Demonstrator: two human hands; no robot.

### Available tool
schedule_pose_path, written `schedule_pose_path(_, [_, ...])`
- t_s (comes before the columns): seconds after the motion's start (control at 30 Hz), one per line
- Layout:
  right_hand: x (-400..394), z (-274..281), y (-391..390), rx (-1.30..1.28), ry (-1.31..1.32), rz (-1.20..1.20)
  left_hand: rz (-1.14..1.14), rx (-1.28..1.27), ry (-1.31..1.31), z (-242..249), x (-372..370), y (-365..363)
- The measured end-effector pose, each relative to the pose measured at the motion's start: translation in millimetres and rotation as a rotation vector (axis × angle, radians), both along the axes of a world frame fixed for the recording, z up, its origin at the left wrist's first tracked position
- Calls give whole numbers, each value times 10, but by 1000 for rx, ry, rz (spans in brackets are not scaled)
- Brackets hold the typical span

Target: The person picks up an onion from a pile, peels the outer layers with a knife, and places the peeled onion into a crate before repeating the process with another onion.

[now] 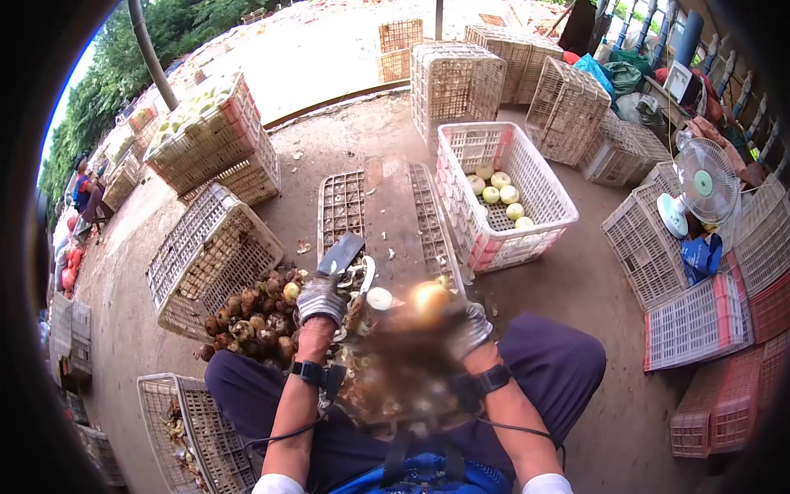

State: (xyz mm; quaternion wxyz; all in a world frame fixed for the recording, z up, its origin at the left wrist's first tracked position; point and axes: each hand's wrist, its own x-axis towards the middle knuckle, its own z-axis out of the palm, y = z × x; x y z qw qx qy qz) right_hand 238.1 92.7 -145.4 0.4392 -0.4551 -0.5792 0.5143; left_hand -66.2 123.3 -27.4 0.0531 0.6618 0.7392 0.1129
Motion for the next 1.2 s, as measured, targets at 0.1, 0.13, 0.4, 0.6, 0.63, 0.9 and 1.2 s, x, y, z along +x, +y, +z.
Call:
schedule_pose_path(0.1, [-3,-81,66,-2,-141,71,-330,-89,52,73,295,63])
schedule_pose_path(0.13, [-26,-26,73,-10,-141,82,-417,-130,119,24,384,101])
schedule_pose_path(0.4, [-204,1110,-121,-553,972,65,-472,-196,103,83,626,-18])
schedule_pose_path(0.6, [-217,1029,-122,-577,902,-104,-432,-443,-110,-222,654,-329])
schedule_pose_path(0.63, [-215,994,-112,-580,898,-131,-459,-495,-133,-237,630,-450])
schedule_pose_path(0.9, [-250,453,4,-495,884,-83,-249,-51,-158,-53,214,-495])
schedule_pose_path(1.2, [-365,1043,-187,-306,714,99,-56,-248,-90,-222,240,-75])
